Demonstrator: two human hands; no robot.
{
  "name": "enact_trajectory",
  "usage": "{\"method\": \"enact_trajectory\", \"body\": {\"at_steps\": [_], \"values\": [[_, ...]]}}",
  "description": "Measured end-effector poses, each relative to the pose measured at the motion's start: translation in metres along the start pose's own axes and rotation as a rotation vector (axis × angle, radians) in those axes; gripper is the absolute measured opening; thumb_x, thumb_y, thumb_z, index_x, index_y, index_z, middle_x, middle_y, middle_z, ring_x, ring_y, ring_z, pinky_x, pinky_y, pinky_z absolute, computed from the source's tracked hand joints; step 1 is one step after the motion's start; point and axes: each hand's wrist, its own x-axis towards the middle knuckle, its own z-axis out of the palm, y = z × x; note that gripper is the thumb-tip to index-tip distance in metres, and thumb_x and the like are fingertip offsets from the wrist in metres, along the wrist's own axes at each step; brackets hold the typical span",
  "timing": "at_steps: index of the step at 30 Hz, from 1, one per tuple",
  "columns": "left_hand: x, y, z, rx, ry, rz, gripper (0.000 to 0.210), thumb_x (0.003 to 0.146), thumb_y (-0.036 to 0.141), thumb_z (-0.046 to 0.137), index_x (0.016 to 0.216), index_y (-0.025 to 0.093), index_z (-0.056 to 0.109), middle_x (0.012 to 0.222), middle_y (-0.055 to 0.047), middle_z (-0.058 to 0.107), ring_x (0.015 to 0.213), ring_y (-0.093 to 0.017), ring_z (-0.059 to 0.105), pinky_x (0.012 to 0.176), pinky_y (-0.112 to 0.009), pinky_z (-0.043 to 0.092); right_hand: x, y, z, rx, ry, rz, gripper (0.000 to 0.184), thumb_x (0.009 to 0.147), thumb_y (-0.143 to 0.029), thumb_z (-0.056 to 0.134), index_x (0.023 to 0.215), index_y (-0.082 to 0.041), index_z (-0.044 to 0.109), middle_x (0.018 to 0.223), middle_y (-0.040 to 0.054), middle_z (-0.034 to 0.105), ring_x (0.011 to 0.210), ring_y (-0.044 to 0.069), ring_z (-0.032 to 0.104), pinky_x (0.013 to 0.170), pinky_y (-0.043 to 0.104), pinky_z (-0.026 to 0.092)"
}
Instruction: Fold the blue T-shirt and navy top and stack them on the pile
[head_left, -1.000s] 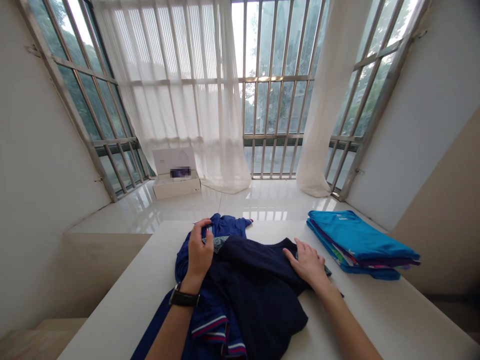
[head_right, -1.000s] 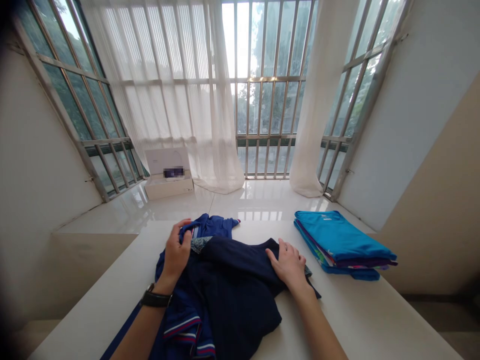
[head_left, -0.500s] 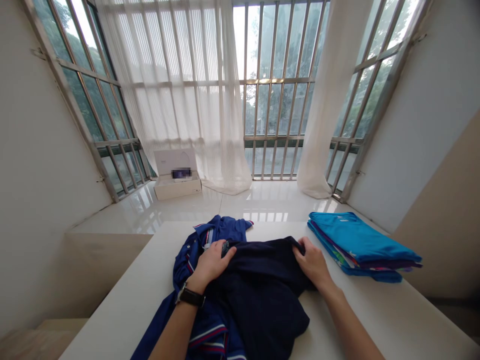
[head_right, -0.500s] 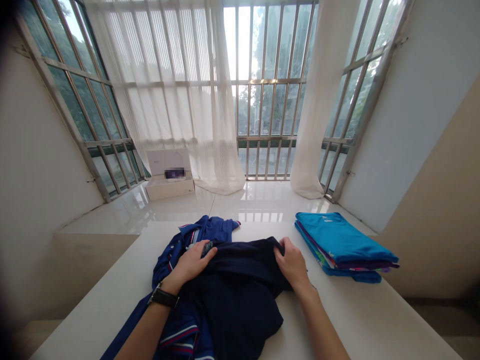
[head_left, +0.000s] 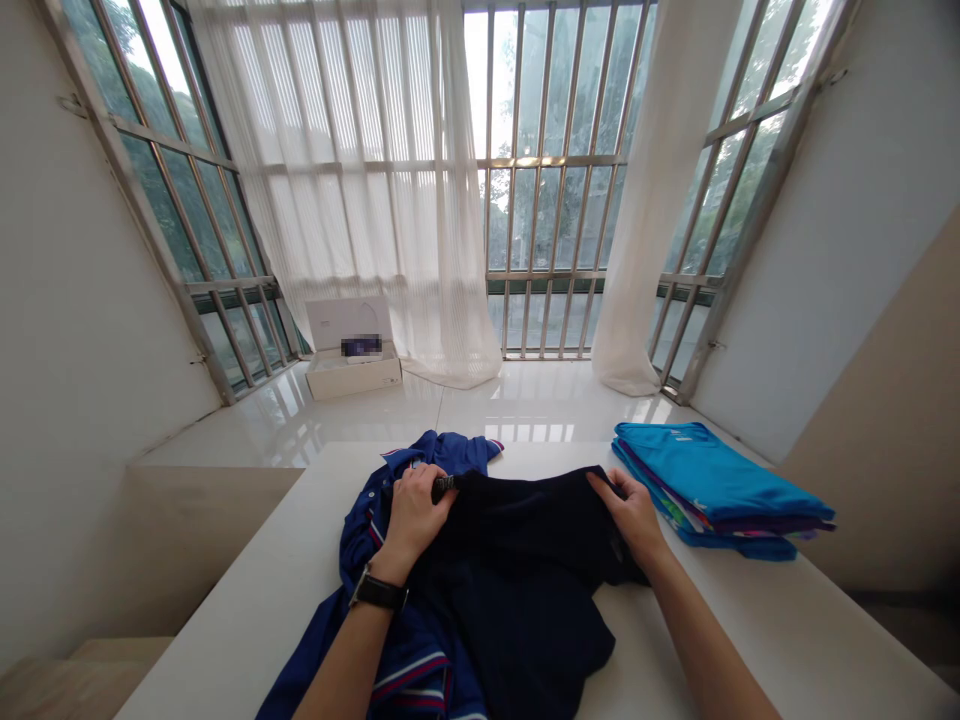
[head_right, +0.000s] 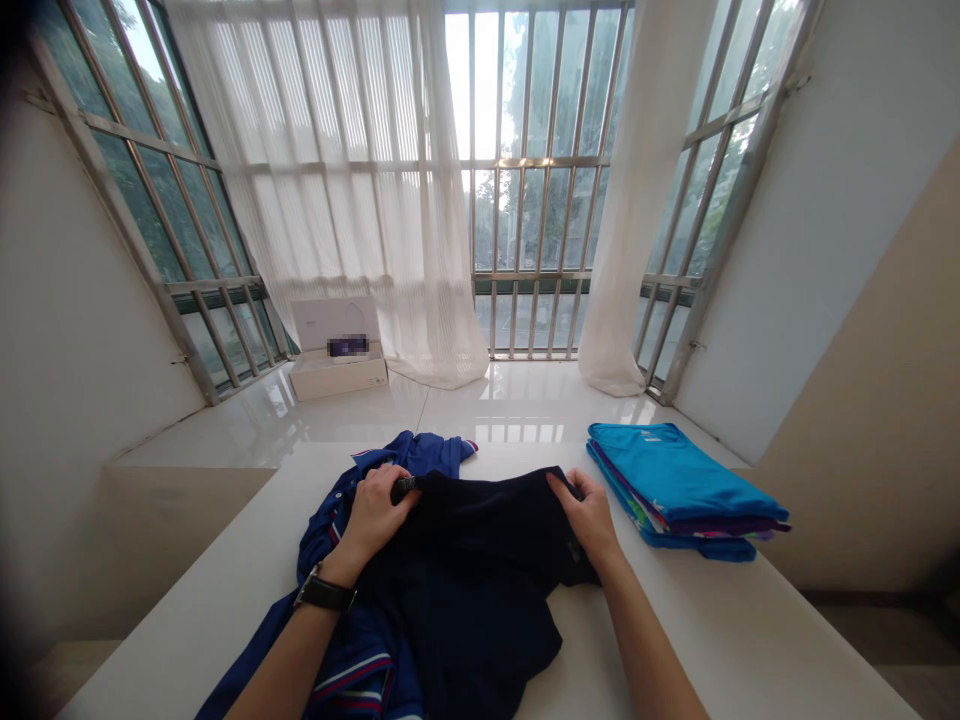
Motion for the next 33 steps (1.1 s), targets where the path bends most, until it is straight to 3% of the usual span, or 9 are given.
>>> {"method": "enact_trajectory", "body": {"at_steps": [5,8,11,14,18,23,26,30,33], "values": [[0.006,-0.003,-0.007,-0.244,0.161,-0.046,0.007,0.081,0.031,0.066,0.084,0.024,0.066,0.097,-0.004,0.071,0.112,-0.03,0.054,0.099,-0.045,0.038,0.003,0.001,-0.001,0.065,0.091,-0.013,0.046,0.069,-0.06,0.073,0.065,-0.023,0.047,0.059,-0.0053,0.048,0.055,0.012,0.044,0.05,0.025,0.038],[0.006,-0.002,-0.014,-0.619,0.023,-0.093,0.019,0.081,0.041,0.066,0.081,0.022,0.063,0.08,-0.002,0.067,0.087,-0.023,0.062,0.081,-0.036,0.048,0.006,0.005,-0.001,0.108,0.098,-0.012,0.044,0.069,-0.06,0.074,0.079,-0.021,0.057,0.07,-0.0013,0.061,0.064,0.017,0.056,0.057,0.027,0.045],[0.003,0.001,-0.023,-1.034,-0.129,-0.215,0.03,0.079,0.048,0.07,0.084,0.02,0.059,0.071,0.003,0.06,0.064,-0.014,0.058,0.061,-0.024,0.048,0.008,0.007,-0.004,0.14,0.093,-0.013,0.045,0.07,-0.059,0.075,0.089,-0.021,0.062,0.081,0.0016,0.068,0.074,0.021,0.062,0.065,0.029,0.048],[0.001,0.003,-0.03,-1.297,-0.168,-0.281,0.032,0.077,0.045,0.074,0.091,0.02,0.059,0.077,0.003,0.062,0.065,-0.011,0.059,0.061,-0.021,0.049,0.009,0.007,-0.007,0.106,0.106,-0.034,0.044,0.072,-0.06,0.072,0.091,-0.02,0.067,0.085,0.0034,0.071,0.081,0.023,0.065,0.073,0.032,0.049],[0.002,0.0,-0.03,-1.434,-0.171,-0.311,0.03,0.078,0.039,0.075,0.095,0.02,0.059,0.082,0.002,0.064,0.07,-0.01,0.062,0.067,-0.021,0.052,0.01,0.008,-0.009,-0.022,0.032,-0.066,0.046,0.077,-0.063,0.065,0.085,-0.018,0.072,0.083,0.006,0.073,0.083,0.026,0.066,0.077,0.035,0.049],[0.004,-0.004,-0.027,-1.449,-0.109,-0.311,0.036,0.075,0.036,0.078,0.099,0.02,0.056,0.084,0.002,0.065,0.07,-0.01,0.062,0.068,-0.021,0.052,0.007,0.016,-0.007,-0.258,-0.162,-0.049,0.04,0.074,-0.059,0.068,0.083,-0.021,0.073,0.085,0.0058,0.075,0.084,0.028,0.066,0.078,0.036,0.046],[0.001,-0.005,-0.032,-1.349,-0.173,-0.235,0.036,0.075,0.034,0.076,0.101,0.021,0.054,0.086,0.002,0.065,0.074,-0.012,0.064,0.071,-0.024,0.052,-0.003,0.02,-0.008,-0.396,-0.316,-0.031,0.036,0.07,-0.057,0.071,0.073,-0.022,0.071,0.073,0.0037,0.072,0.073,0.026,0.063,0.068,0.035,0.045],[-0.007,-0.007,-0.045,-0.858,-0.359,-0.015,0.029,0.071,0.026,0.072,0.096,0.019,0.059,0.091,-0.002,0.068,0.088,-0.019,0.064,0.08,-0.029,0.05,-0.018,0.005,-0.02,-0.337,-0.287,-0.127,0.04,0.079,-0.059,0.059,0.069,-0.021,0.066,0.066,0.001,0.066,0.067,0.021,0.058,0.064,0.031,0.044],[-0.016,-0.006,-0.062,-0.423,-0.419,0.095,0.008,0.074,0.025,0.065,0.076,0.018,0.062,0.075,0.0,0.065,0.076,-0.019,0.062,0.073,-0.029,0.047,-0.027,-0.023,-0.045,-0.196,-0.186,-0.162,0.04,0.08,-0.059,0.06,0.081,-0.02,0.068,0.076,0.0018,0.069,0.074,0.021,0.06,0.067,0.029,0.048]]}}
